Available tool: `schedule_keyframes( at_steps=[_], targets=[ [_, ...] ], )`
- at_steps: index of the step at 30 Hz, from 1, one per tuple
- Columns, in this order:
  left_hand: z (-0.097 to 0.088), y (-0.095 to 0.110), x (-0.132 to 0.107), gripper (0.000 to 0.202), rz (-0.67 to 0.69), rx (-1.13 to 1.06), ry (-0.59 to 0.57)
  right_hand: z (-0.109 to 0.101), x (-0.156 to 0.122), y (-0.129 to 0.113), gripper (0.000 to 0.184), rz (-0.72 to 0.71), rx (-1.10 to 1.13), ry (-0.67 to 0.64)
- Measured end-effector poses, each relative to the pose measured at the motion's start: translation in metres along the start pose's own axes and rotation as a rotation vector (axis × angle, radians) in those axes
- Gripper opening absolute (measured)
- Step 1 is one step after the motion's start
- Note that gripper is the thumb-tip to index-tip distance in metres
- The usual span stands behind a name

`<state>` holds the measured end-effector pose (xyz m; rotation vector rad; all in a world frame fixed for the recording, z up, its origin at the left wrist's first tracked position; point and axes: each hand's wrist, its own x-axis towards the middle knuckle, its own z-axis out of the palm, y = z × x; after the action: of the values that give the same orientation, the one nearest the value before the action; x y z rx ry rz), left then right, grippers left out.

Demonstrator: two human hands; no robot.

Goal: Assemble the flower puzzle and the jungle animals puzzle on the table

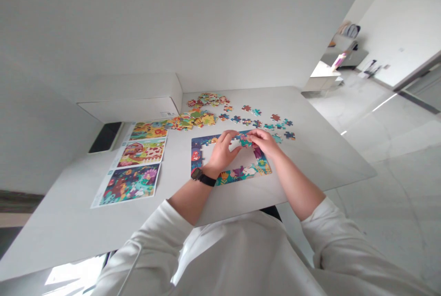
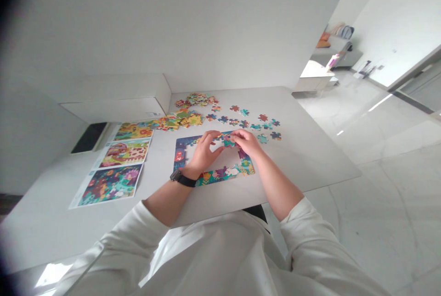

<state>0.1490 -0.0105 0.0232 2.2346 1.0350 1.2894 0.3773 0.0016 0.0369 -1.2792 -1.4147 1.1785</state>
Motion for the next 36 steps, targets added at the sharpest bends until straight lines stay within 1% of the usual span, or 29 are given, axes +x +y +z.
schedule_keyframes(
  at_steps=[3, 8, 13, 19, 21, 23, 25, 27, 30, 33, 36],
  targets=[
    [-0.001, 0.001, 0.0, 0.053, 0.056, -0.005, -0.048, 0.001, 0.0, 0.001, 0.037, 0.006, -0.008, -0.02],
    [0.0, 0.0, -0.001, 0.048, 0.131, 0.025, -0.101, 0.003, 0.0, -0.002, 0.035, -0.001, -0.007, -0.037],
    [0.002, 0.0, -0.002, 0.041, 0.095, 0.051, -0.116, 0.005, -0.001, -0.005, 0.033, 0.008, 0.001, -0.038],
    [0.0, 0.005, -0.001, 0.036, 0.075, 0.03, -0.145, 0.003, -0.001, -0.004, 0.035, -0.012, -0.036, -0.056],
    [-0.001, 0.006, -0.001, 0.035, 0.063, 0.032, -0.157, -0.002, 0.001, -0.002, 0.038, -0.048, -0.071, -0.023],
    [0.0, 0.005, -0.001, 0.032, 0.063, 0.033, -0.163, -0.01, 0.004, 0.0, 0.043, -0.081, -0.095, 0.063],
    [0.0, 0.003, -0.001, 0.029, 0.07, 0.039, -0.165, -0.02, 0.008, 0.003, 0.046, -0.087, -0.09, 0.158],
    [0.001, -0.001, -0.001, 0.027, 0.078, 0.058, -0.187, -0.028, 0.011, 0.005, 0.046, -0.07, -0.067, 0.21],
    [0.003, -0.005, -0.001, 0.026, 0.083, 0.105, -0.259, -0.034, 0.013, 0.006, 0.04, -0.06, -0.068, 0.23],
    [0.006, -0.006, 0.0, 0.027, 0.072, 0.152, -0.32, -0.031, 0.012, 0.006, 0.033, -0.064, -0.106, 0.212],
    [0.009, -0.003, 0.0, 0.028, 0.05, 0.204, -0.354, -0.028, 0.012, 0.005, 0.027, -0.062, -0.133, 0.187]
  ],
)
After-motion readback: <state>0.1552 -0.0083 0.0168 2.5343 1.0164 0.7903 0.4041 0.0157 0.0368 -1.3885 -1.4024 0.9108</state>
